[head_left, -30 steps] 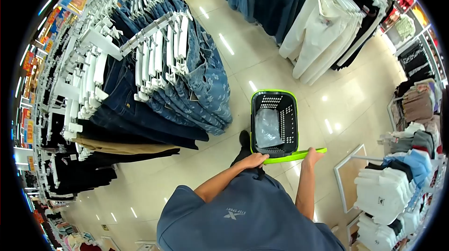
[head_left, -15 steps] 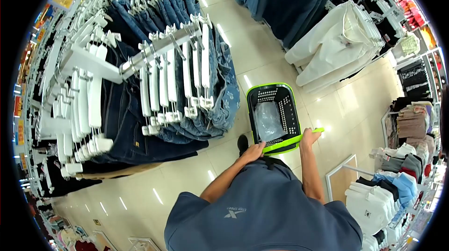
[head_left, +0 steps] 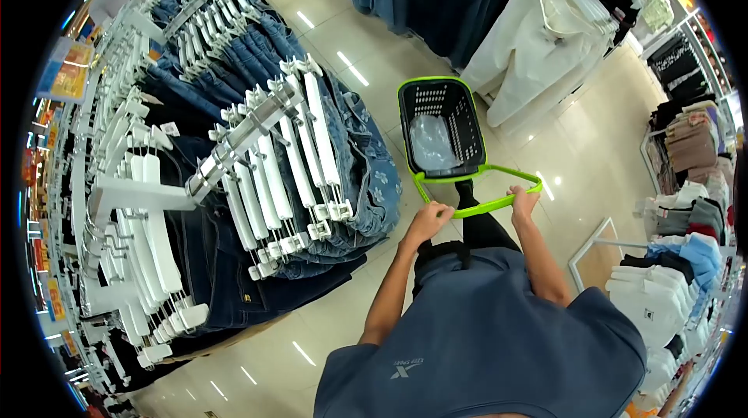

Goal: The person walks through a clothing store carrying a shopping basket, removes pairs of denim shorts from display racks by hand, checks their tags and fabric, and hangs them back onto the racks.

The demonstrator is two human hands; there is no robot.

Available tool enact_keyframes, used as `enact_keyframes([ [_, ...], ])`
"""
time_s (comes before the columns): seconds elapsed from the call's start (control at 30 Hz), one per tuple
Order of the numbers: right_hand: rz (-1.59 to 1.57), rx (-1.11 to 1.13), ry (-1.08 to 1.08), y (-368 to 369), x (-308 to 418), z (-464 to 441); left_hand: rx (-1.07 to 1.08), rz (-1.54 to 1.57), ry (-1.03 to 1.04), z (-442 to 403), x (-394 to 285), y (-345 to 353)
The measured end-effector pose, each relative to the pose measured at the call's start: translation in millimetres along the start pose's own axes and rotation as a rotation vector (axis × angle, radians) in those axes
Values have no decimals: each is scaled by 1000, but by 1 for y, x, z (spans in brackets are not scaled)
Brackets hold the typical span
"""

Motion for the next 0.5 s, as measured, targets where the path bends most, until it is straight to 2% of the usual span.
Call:
enact_keyframes([
  [0.13,218,-6,153,4,-38,-2,66,-312,-47,5,11,15],
  [0.23,267,7,233,9,-49,-18,162,-314,-119,-5,27,33],
  [0.33,425,55,173,12,-36,-60,277,-317,-121,-26,20,54],
  [0.5,488,248,46,35,12,-137,376,-248,-66,-69,0,105],
])
Point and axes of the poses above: each hand's wrist, its own z-axis away from the middle knuckle, its own y-axis out of the palm, x = y × z, the point moved 9 cm from there along -z, towards the middle knuckle, and after that the axes turned 7 degrees about -z, right-handed, at the moved point
